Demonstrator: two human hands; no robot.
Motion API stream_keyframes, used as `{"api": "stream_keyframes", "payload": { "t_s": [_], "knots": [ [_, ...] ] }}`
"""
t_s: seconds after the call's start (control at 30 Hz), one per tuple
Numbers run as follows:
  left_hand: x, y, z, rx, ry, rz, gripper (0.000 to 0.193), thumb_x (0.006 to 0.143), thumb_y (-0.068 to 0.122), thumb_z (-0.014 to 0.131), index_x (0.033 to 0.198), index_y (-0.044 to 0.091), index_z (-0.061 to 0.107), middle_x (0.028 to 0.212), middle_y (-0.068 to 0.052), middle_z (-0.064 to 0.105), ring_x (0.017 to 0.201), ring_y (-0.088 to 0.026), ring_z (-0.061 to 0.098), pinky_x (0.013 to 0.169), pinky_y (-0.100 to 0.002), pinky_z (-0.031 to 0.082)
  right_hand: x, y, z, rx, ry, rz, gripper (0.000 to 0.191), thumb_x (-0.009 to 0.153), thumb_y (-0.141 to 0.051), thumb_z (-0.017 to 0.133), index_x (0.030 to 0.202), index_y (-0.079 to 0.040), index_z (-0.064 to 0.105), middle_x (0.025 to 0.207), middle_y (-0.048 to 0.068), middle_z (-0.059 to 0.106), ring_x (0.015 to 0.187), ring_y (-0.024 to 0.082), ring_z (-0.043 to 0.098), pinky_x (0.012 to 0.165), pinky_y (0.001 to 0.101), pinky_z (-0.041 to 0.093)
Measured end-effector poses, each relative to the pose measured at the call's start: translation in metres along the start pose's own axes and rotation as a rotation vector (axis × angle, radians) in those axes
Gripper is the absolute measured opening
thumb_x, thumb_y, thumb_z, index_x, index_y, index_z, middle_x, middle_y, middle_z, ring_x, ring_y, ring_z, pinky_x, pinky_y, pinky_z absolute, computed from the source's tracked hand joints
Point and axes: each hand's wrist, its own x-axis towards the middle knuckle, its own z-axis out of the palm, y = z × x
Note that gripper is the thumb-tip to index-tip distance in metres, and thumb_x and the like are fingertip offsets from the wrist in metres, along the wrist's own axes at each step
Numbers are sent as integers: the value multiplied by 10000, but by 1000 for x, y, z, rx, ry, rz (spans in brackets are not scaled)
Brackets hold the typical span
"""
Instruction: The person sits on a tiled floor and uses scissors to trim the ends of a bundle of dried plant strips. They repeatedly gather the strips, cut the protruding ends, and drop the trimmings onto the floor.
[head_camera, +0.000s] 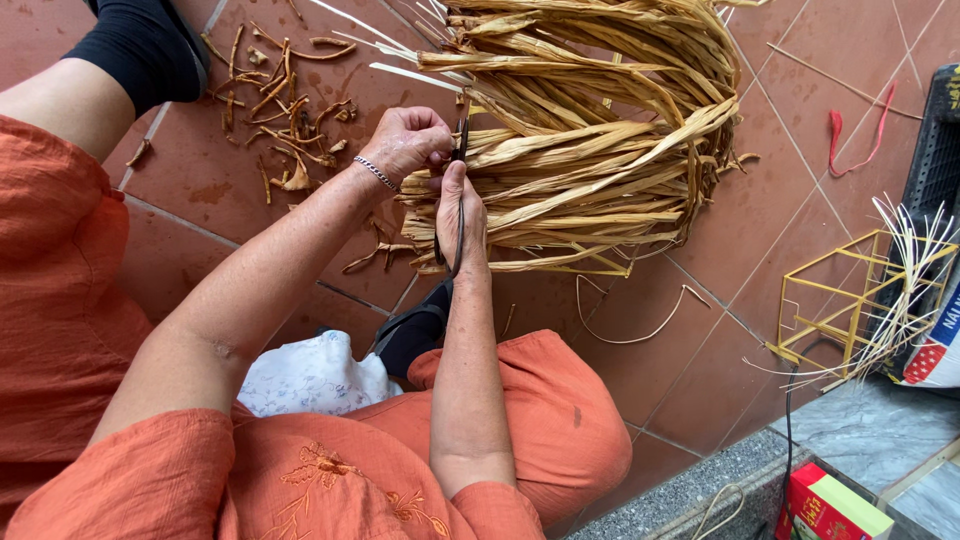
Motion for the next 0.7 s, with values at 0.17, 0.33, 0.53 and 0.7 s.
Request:
{"api": "stream_keyframes", "payload": {
  "t_s": [0.17,0.33,0.53,0.7],
  "knots": [
    [2,-5,-4,-9,23,-32,38,833,61,719,851,49,688,762,-18,673,653,-71,606,622,-240,537,1,9,7,-18,27,39,907,990,-752,182,997,-13,709,903,165,731,900,277,703,847,421,547],
    [10,0,-20,891,231,132,156,785,107,786,878,40,681,799,-126,707,677,-205,662,658,-373,550,3,17,6,5,18,99,895,973,-771,221,1061,-22,703,865,161,675,848,258,647,812,405,544],
    [28,8,-2,755,227,119,142,930,137,642,1028,63,713,810,-73,709,700,-176,643,639,-365,559,0,20,7,35,43,80,899,948,-795,234,995,-29,703,782,69,652,771,194,632,744,365,532],
    [40,14,19,307,300,216,204,900,226,765,969,34,761,815,-5,752,712,-77,662,653,-277,574,1,23,7,61,30,76,894,963,-794,243,901,-34,709,668,31,556,658,152,574,640,322,486]
  ]
}}
